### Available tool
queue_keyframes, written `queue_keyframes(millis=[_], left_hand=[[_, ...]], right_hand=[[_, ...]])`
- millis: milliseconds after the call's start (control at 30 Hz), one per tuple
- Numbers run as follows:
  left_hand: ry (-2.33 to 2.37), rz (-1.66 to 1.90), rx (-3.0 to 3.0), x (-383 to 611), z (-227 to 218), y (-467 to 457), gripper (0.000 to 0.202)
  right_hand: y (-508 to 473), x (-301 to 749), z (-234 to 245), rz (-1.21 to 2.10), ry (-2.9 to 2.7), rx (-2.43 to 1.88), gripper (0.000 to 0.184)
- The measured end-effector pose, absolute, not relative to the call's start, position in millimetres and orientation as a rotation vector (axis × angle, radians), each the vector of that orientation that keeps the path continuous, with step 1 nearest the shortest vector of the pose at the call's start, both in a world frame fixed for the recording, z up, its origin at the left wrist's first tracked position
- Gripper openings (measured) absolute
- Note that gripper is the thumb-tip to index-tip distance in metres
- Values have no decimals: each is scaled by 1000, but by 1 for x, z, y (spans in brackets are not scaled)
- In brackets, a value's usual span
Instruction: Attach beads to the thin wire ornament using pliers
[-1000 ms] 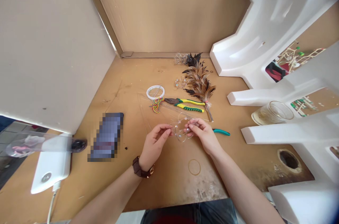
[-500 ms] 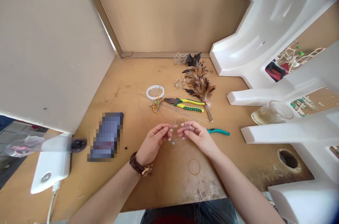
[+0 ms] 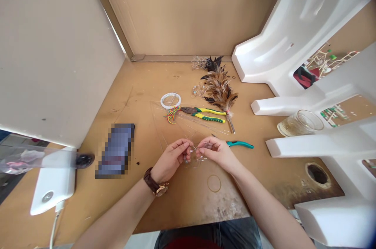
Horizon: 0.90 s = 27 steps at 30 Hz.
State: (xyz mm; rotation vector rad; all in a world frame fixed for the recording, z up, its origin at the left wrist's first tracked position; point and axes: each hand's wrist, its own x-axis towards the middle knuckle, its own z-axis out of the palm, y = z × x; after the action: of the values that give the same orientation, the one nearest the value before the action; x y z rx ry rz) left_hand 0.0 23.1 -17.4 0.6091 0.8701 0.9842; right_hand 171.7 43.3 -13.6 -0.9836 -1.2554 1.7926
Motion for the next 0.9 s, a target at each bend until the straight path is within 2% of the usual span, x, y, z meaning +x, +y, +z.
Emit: queue_keyframes(millis=[333,600,900], left_hand=[[945,1008,701,-2,-20,24,19],[1277,1231,1258,-5,-18,24,11],[1351,1104,1537,-4,-13,17,11]], right_hand=[[42,171,-9,1631,-1494,-1057,17],[41,173,-11,1595,-1538,-1097,17],[40,171,-16,1539,-1625,-1160,12]])
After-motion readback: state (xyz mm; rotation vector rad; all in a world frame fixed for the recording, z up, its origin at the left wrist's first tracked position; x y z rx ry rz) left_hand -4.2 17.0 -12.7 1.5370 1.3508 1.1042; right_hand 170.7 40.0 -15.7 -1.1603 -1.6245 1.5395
